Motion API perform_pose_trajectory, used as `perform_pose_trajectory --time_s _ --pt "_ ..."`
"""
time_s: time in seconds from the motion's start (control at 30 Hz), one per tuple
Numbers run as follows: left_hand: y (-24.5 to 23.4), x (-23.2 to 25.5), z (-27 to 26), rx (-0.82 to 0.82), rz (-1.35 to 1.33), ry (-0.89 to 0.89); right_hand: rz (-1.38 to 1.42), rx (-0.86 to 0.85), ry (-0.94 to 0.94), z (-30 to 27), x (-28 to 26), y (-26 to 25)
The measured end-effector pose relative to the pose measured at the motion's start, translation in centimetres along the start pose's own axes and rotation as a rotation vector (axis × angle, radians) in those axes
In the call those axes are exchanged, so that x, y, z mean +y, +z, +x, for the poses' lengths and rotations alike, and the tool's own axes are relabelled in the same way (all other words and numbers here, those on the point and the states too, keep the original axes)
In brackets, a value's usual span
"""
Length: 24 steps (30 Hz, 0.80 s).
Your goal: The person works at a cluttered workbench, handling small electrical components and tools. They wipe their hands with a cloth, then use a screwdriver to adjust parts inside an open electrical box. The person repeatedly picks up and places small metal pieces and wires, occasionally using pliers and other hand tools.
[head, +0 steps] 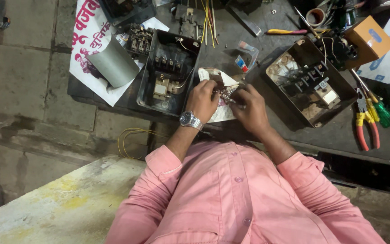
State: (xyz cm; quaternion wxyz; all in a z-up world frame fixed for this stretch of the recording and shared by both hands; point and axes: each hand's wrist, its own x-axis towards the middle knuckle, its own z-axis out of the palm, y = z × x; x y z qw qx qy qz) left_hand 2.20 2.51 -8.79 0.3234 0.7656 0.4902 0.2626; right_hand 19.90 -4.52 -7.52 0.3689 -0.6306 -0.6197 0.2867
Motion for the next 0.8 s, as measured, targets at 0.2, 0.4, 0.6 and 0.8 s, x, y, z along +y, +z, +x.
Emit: perform_pose_trajectory --time_s 0.2,0.4,0.6,0.8 --pt "-0.3 0.7 -0.6 0.093 -0.149 0.055 -0.025 0.034 -0.032 0.0 -0.1 0.1" --pt "-0.9 1.5 -1.0 0.06 -0.224 -0.015 -0.146 0.007 -0.12 0.8 -1.1 0.5" --pt "-1.4 1.6 -1.3 0.105 -0.258 -0.043 -0.119 -0.023 -0.088 1.4 -2.0 0.3" --pt "-1.1 1.3 -1.5 0.119 -0.351 -0.118 -0.017 -0.023 -0.11 1.7 -0.8 0.0"
